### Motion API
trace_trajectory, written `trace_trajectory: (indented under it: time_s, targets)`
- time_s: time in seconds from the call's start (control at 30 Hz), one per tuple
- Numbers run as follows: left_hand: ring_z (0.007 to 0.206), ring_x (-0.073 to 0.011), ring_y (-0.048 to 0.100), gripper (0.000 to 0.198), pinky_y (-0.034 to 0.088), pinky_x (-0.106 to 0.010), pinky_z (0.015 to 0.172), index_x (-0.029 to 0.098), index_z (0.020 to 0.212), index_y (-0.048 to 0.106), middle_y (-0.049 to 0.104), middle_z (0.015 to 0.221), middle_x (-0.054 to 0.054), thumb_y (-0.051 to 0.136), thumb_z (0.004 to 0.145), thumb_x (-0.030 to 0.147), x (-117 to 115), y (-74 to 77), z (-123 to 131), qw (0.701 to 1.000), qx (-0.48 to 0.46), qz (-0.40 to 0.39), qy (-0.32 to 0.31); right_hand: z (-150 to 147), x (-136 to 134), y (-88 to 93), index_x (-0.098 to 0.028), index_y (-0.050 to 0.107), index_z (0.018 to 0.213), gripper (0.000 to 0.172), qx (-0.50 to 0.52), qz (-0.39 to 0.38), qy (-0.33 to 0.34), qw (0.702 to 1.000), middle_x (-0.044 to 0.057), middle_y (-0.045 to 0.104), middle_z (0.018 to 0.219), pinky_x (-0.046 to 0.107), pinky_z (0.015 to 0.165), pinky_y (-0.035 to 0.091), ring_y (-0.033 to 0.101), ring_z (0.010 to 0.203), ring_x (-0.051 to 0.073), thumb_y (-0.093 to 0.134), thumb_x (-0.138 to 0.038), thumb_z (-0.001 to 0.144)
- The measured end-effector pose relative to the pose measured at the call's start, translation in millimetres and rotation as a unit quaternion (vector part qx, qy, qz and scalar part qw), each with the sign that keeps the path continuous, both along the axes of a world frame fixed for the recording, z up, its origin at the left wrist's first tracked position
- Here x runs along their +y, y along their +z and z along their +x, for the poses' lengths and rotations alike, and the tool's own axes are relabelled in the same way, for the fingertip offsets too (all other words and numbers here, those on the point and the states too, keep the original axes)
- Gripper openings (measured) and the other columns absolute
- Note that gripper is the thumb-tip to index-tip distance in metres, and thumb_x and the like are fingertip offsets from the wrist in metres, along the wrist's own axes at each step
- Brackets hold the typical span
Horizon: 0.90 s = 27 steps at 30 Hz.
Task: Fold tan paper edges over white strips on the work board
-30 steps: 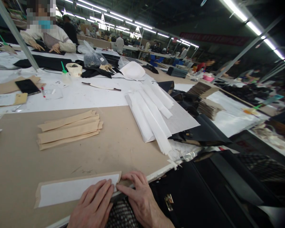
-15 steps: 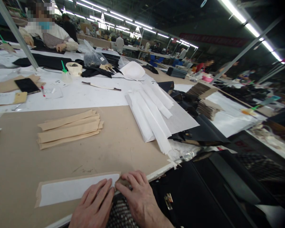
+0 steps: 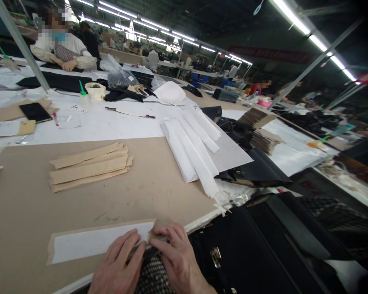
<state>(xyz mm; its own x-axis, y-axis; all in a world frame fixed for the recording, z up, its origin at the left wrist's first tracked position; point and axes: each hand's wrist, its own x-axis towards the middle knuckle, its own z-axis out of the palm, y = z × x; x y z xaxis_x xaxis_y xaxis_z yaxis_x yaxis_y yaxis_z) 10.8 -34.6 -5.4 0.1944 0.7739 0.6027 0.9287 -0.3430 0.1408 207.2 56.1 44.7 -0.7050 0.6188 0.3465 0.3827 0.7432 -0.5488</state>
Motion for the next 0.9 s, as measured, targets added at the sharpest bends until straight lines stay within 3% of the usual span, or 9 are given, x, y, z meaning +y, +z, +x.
trace_trajectory:
  time_s: [0.23,0.37,0.43,0.6,0.9]
  targets:
    - [0.113,-0.0253,0.061,0.027,0.053,-0.035,0.093,0.018,0.11,0.073,0.068,0.117,-0.01,0.053,0.09,0.019,7,19.0,-3,1.0,0.022,0.016,-0.011,-6,-6,-6.7,-0.018,0.062,0.122,0.041,-0.047,0.13,0.013,0.99,0.01,0.067,0.11,0.048,0.09,0.044,0.055,0.097,0.028,0.055,-0.012,0.082]
    - [0.108,-0.0231,0.061,0.023,0.05,-0.033,0.094,0.018,0.104,0.073,0.069,0.112,-0.008,0.054,0.089,0.02,11,23.2,-4,1.0,0.005,0.006,-0.014,-4,-2,-4.3,-0.023,0.064,0.114,0.041,-0.015,0.024,0.002,1.0,0.006,0.066,0.106,0.038,0.082,0.049,0.057,0.095,0.024,0.048,-0.003,0.082]
    - [0.106,-0.0216,0.06,0.024,0.049,-0.032,0.094,0.017,0.105,0.072,0.068,0.111,-0.007,0.053,0.09,0.018,15,21.0,-7,1.0,0.004,-0.008,-0.016,-2,2,-3.3,-0.024,0.063,0.114,0.045,0.018,-0.014,-0.009,1.0,0.005,0.064,0.107,0.034,0.08,0.05,0.057,0.094,0.021,0.042,0.002,0.084]
    - [0.106,-0.0224,0.057,0.033,0.047,-0.034,0.093,0.017,0.122,0.065,0.065,0.111,-0.007,0.045,0.096,0.017,20,6.4,-8,0.998,0.03,-0.047,-0.012,-2,8,-2.2,-0.022,0.062,0.121,0.047,-0.001,0.002,-0.024,1.0,0.008,0.063,0.105,0.035,0.077,0.052,0.055,0.091,0.023,0.04,0.001,0.087]
    - [0.11,-0.0253,0.054,0.036,0.042,-0.039,0.098,0.017,0.118,0.066,0.063,0.113,-0.007,0.037,0.098,0.014,17,-4.1,2,0.997,-0.042,-0.063,0.023,-8,9,0.8,-0.023,0.064,0.118,0.041,-0.067,0.02,-0.022,0.997,0.007,0.065,0.101,0.035,0.076,0.053,0.056,0.088,0.024,0.047,-0.004,0.086]
